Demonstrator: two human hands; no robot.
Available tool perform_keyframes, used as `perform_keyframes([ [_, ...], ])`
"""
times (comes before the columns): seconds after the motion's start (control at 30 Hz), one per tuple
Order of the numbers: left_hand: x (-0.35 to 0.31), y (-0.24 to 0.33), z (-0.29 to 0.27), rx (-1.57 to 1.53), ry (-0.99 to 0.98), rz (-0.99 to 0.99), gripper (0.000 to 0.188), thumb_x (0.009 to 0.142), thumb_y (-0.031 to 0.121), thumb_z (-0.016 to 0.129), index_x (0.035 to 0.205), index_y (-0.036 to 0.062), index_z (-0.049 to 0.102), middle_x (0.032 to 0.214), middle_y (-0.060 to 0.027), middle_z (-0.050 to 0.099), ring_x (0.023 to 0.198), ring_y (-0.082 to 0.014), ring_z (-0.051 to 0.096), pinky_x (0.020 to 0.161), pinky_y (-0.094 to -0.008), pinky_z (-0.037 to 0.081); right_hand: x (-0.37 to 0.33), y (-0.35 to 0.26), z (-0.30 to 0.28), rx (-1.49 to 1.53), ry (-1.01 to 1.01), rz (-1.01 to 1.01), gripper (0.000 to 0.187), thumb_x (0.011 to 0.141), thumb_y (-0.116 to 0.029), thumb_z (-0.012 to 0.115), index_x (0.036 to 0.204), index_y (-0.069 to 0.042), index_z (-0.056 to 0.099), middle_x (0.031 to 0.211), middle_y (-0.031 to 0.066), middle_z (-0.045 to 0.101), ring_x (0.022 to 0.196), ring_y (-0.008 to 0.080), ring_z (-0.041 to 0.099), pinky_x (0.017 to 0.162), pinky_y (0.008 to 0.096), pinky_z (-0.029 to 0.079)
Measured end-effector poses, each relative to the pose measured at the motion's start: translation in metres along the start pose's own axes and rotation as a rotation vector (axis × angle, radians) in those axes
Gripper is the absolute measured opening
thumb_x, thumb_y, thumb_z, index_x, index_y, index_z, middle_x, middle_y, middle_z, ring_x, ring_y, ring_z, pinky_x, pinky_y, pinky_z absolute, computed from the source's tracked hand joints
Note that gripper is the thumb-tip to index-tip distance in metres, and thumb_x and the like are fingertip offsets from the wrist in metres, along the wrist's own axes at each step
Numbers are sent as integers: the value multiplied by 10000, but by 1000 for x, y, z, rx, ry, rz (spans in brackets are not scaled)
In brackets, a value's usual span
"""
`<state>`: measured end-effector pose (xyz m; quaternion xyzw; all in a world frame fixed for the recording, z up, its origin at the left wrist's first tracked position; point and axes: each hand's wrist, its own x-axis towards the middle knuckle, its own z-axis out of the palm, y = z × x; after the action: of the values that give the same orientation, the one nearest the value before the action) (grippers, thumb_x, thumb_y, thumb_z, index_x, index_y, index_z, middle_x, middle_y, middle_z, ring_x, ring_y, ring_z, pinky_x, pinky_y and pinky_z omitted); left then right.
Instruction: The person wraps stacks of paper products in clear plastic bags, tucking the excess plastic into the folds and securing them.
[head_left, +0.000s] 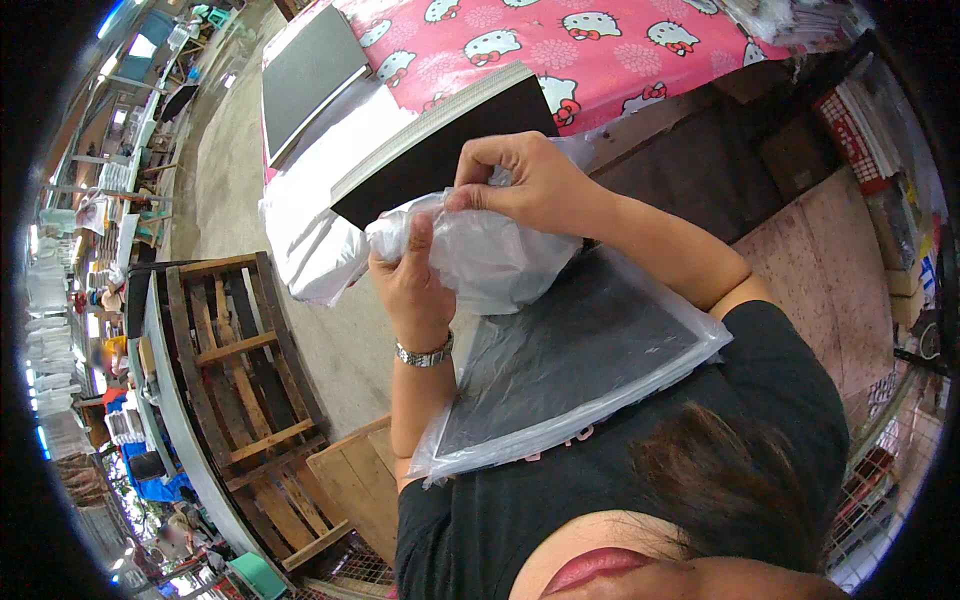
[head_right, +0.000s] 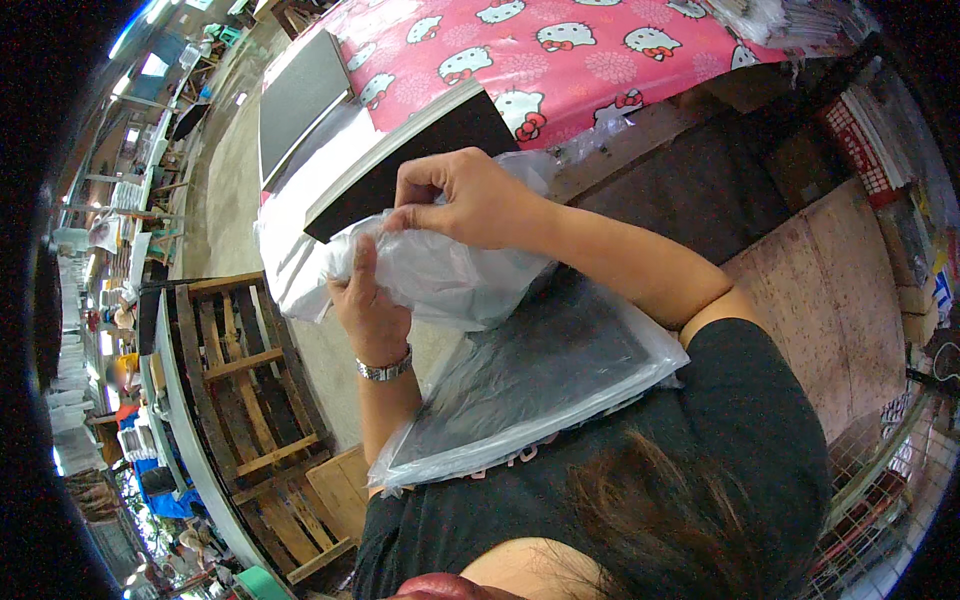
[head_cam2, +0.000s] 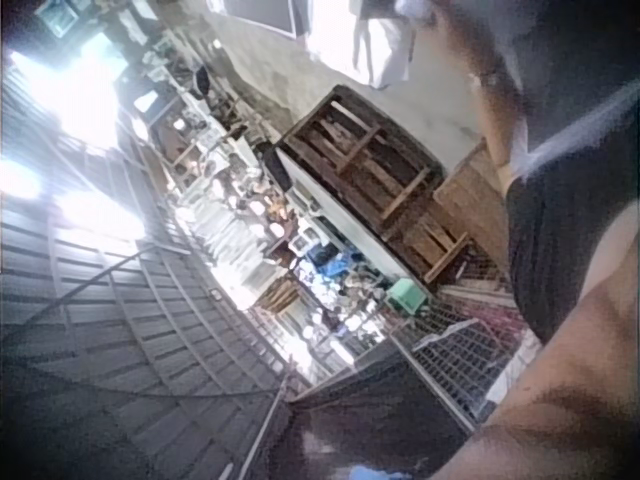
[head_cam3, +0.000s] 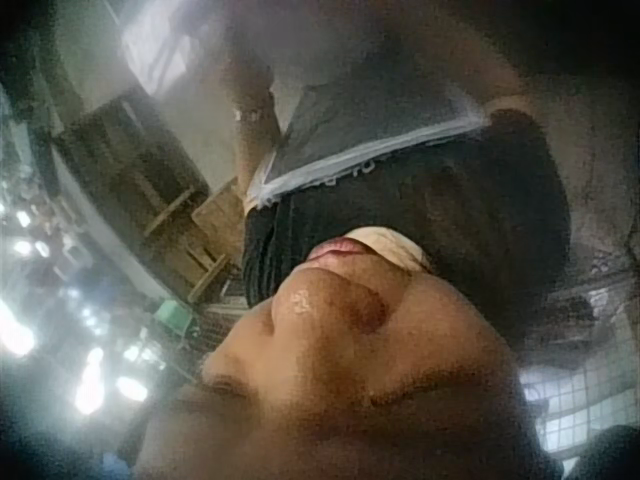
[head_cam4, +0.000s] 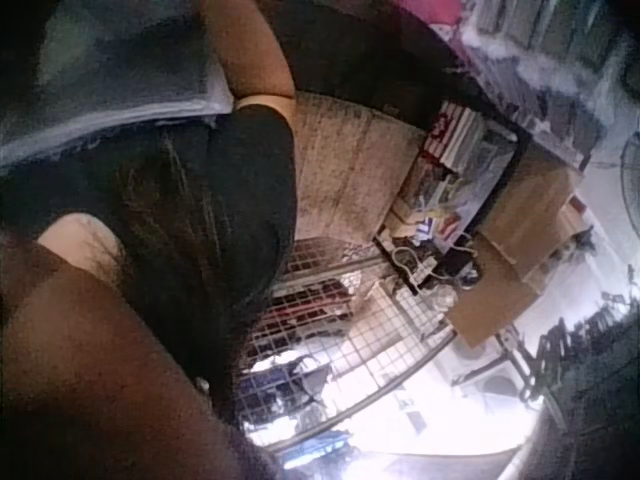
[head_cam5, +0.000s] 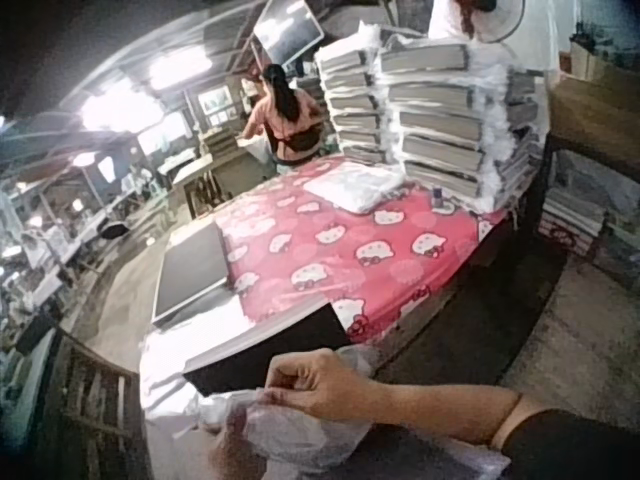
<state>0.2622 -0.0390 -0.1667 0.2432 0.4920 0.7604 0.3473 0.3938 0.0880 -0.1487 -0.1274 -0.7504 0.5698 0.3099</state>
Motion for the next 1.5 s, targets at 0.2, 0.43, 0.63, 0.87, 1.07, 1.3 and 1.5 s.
perform_keyframes([
  [0.2,3,5,1,33,-95,130,208,770,-11,702,786,72,513,795,-19,614,703,-99,567,654,-239,447,5,11,0,187,28,-73,59,814,-17,639,858,-9,601,789,5,599,780,65,538,727,225,445],
  [0.43,0,12,4,68,-43,177,209,772,-10,693,871,48,518,802,-12,584,679,-82,525,645,-214,412,12,23,3,301,37,-91,70,837,-57,635,874,-10,599,795,7,601,770,62,537,701,221,446],
  [0.63,0,15,6,36,-135,-74,181,784,20,678,904,31,542,786,-4,566,680,-96,514,681,-236,411,12,10,5,339,41,-118,134,821,-108,678,859,-17,588,753,-10,564,715,49,498,662,218,424],
  [0.87,5,19,-1,85,-117,103,327,756,-43,678,668,110,403,732,-13,551,666,-92,524,599,-254,435,10,18,-10,279,-87,93,111,799,-105,692,829,-12,641,768,1,593,728,44,508,660,212,419],
  [1.07,-8,12,-5,286,-80,168,140,819,98,680,884,48,567,765,26,527,656,-51,457,570,-199,353,23,19,9,434,89,-101,127,852,-143,641,818,-22,655,807,35,624,776,90,579,708,235,466],
  [1.3,-17,41,-73,-195,-346,-59,256,858,288,608,959,54,581,791,-14,563,719,-136,536,672,-275,423,-26,15,-11,276,-912,-3,142,824,-150,656,902,-32,650,819,74,631,774,180,602,719,308,479],
  [1.5,-50,25,-167,-180,-393,-198,286,841,271,615,974,19,584,865,-55,600,765,-164,566,675,-310,456,-34,17,-45,648,-482,325,258,917,-277,550,840,-37,605,784,21,606,707,66,564,661,265,473],
])
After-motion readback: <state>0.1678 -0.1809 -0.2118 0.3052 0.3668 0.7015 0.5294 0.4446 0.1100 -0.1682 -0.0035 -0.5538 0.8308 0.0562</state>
